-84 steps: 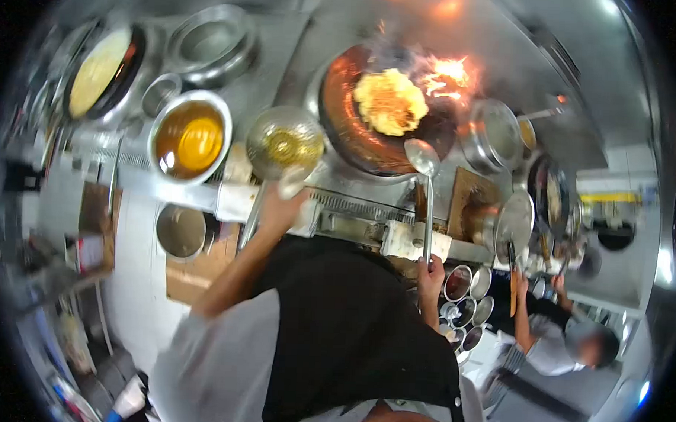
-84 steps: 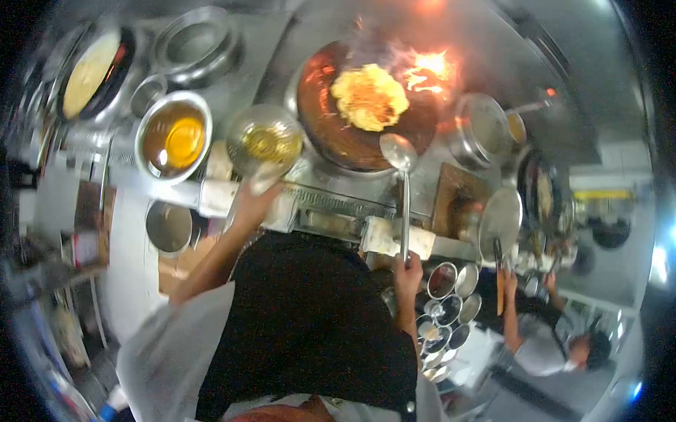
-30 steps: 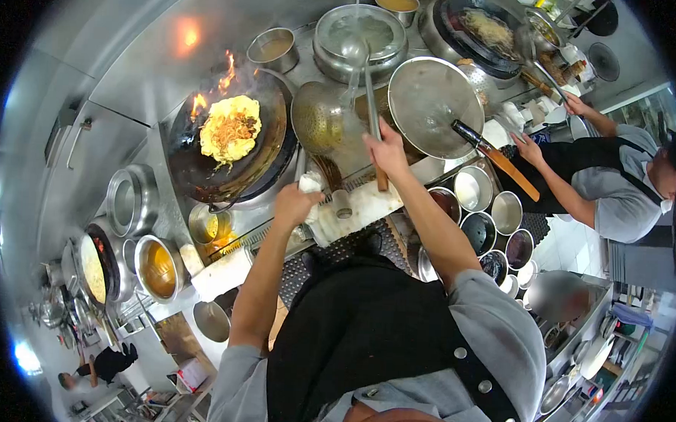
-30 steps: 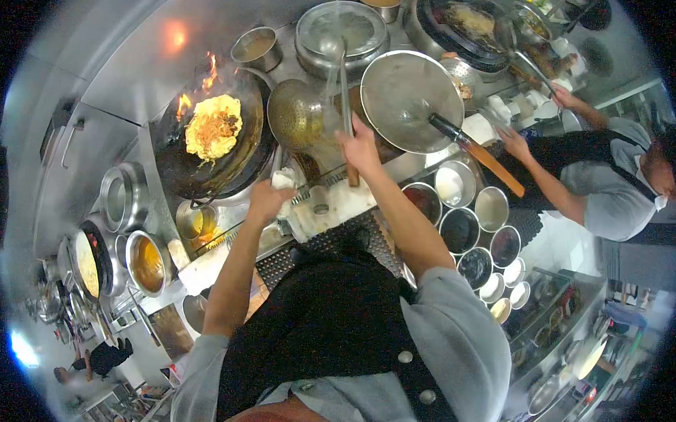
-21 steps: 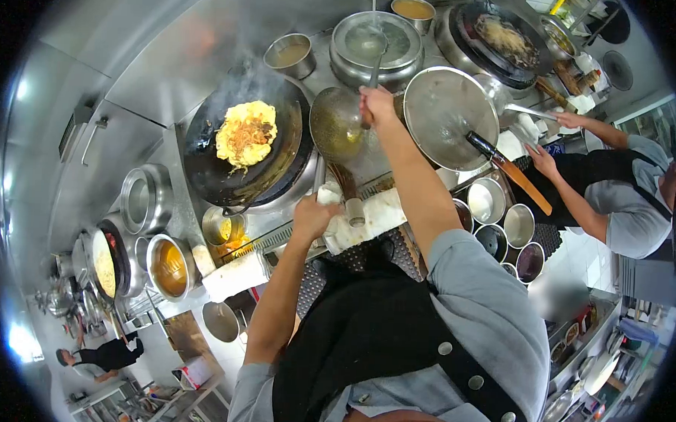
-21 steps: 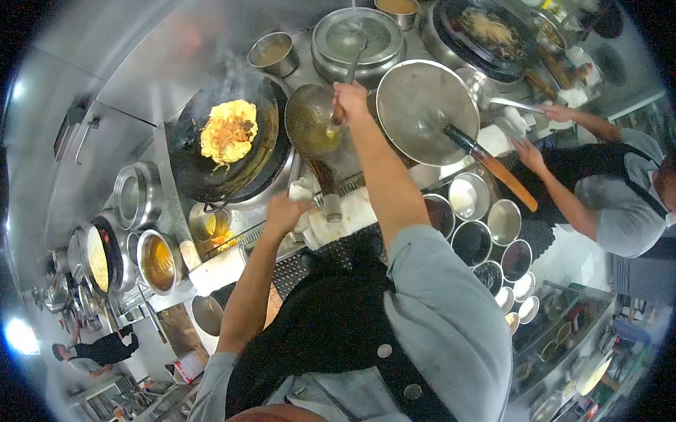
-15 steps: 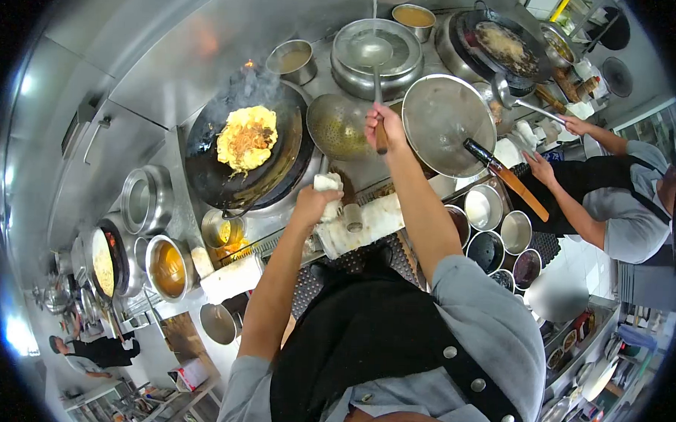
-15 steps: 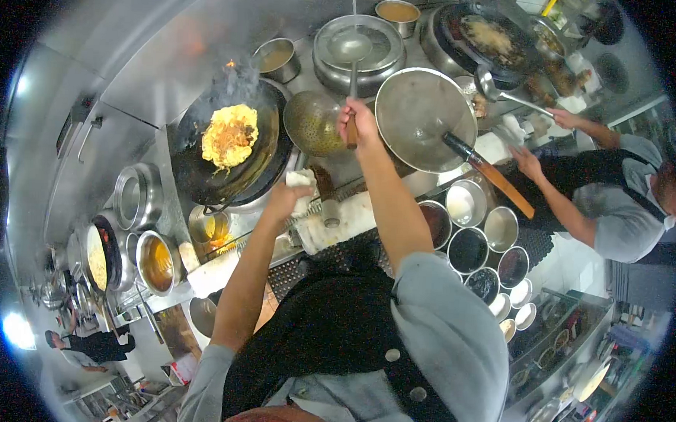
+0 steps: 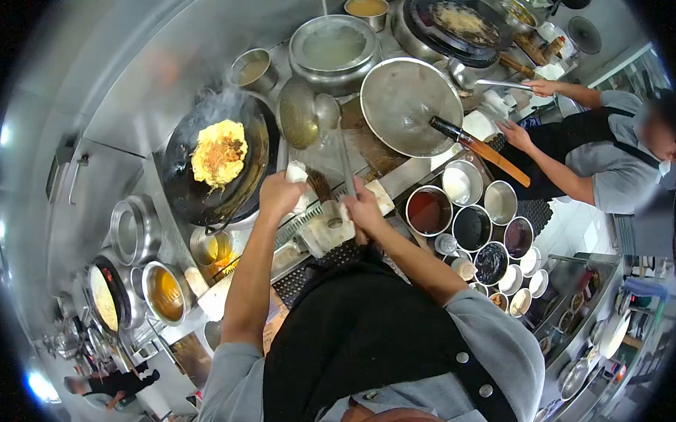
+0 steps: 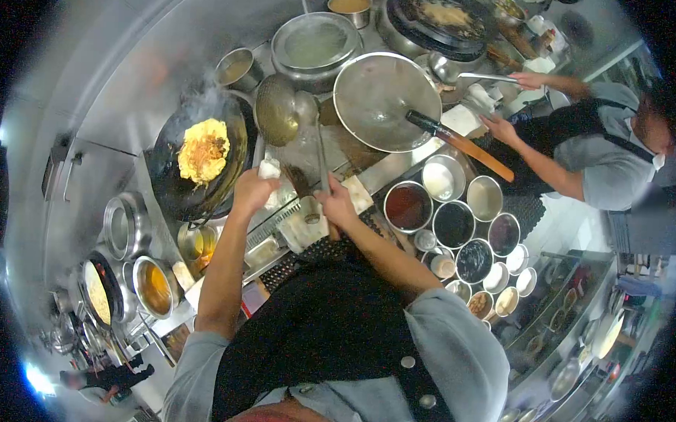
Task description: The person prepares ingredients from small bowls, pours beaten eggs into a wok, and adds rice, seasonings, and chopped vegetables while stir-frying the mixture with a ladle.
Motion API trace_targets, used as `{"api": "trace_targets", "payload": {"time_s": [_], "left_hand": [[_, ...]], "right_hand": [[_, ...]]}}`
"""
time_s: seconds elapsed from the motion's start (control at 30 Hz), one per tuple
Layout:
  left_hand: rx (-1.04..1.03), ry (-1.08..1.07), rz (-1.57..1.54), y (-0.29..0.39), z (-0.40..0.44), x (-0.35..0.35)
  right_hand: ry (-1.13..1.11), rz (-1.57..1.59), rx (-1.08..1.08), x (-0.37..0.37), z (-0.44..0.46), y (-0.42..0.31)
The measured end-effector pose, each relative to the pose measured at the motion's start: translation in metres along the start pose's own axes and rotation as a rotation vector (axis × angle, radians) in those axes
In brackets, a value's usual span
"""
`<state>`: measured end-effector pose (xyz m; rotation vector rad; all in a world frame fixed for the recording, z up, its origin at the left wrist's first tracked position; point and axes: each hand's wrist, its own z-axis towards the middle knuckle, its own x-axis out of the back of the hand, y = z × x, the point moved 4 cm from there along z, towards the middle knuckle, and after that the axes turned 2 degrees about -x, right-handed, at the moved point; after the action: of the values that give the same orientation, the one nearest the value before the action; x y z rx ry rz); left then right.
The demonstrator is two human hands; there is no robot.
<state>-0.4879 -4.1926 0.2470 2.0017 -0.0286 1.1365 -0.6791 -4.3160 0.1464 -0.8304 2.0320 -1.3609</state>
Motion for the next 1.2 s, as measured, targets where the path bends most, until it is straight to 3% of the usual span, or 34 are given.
{"api": "trace_targets", "payload": {"time_s": [0.03,0.1,0.17,0.2,0.23,0.33,0.37,0.5,0.6,0.63,0.67,0.73,0.8,0.83,0.87,0.9,0.93,0.97,1.0,1.07,1.13,1.2], "left_hand": [[-0.024,0.042,0.169,-0.005,-0.003,0.005],[-0.012,0.069,0.208,0.009,-0.032,0.024],[0.006,0.183,0.3,0.005,-0.058,0.039],[-0.028,0.27,0.329,0.009,-0.079,0.054],[-0.013,0.285,0.318,-0.004,-0.097,0.062],[-0.129,0.608,0.251,-0.046,-0.157,0.098],[-0.088,0.629,0.25,-0.069,-0.175,0.109],[-0.006,0.873,0.109,-0.159,-0.267,0.145],[0.154,0.885,-0.308,-0.229,-0.322,0.137],[0.167,0.897,-0.307,-0.243,-0.339,0.134],[0.262,0.817,-0.561,-0.264,-0.352,0.123],[0.38,0.684,-0.948,-0.303,-0.368,0.094],[0.397,0.651,-1.108,-0.333,-0.368,0.069],[0.431,0.617,-1.254,-0.348,-0.365,0.051],[0.464,0.572,-1.315,-0.369,-0.359,0.033],[0.501,0.499,-1.223,-0.382,-0.352,0.023],[0.496,0.47,-1.045,-0.371,-0.347,0.035],[0.487,0.454,-0.87,-0.358,-0.342,0.05],[0.485,0.44,-0.875,-0.362,-0.335,0.049],[0.162,0.863,0.1,-0.357,-0.331,0.073],[0.146,0.836,-0.383,-0.299,-0.317,0.124],[0.024,0.696,-0.784,-0.258,-0.297,0.145]], "right_hand": [[0.064,-0.201,0.101,0.009,-0.014,-0.009],[0.124,-0.444,0.352,0.027,-0.015,0.026],[0.009,-0.499,0.105,0.03,-0.054,-0.021],[0.053,-0.563,0.186,0.034,-0.06,-0.01],[0.068,-0.616,0.076,0.03,-0.074,-0.015],[0.113,-0.663,0.275,0.027,-0.082,0.023],[0.106,-0.643,0.305,0.023,-0.081,0.039],[0.153,-0.925,0.097,-0.021,-0.094,0.027],[0.17,-1.132,0.216,-0.018,-0.07,0.074],[0.198,-1.185,0.264,-0.023,-0.071,0.075],[0.2,-1.264,0.21,-0.026,-0.071,0.078],[0.221,-1.346,0.157,-0.04,-0.078,0.056],[0.148,-1.321,0.446,-0.071,-0.087,0.023],[0.152,-1.296,0.355,-0.092,-0.082,0.009],[0.014,-1.163,0.506,-0.128,-0.091,-0.026],[0.028,-1.112,0.566,-0.153,-0.089,-0.035],[0.029,-1.143,0.711,-0.179,-0.094,-0.048],[-0.06,-1.056,0.523,-0.212,-0.107,-0.078],[-0.048,-1.064,0.71,-0.233,-0.111,-0.088],[-0.081,-0.961,0.815,-0.273,-0.12,-0.111],[-0.123,-0.843,0.918,-0.3,-0.127,-0.124],[-0.286,-0.85,0.776,-0.322,-0.123,-0.122]]}}
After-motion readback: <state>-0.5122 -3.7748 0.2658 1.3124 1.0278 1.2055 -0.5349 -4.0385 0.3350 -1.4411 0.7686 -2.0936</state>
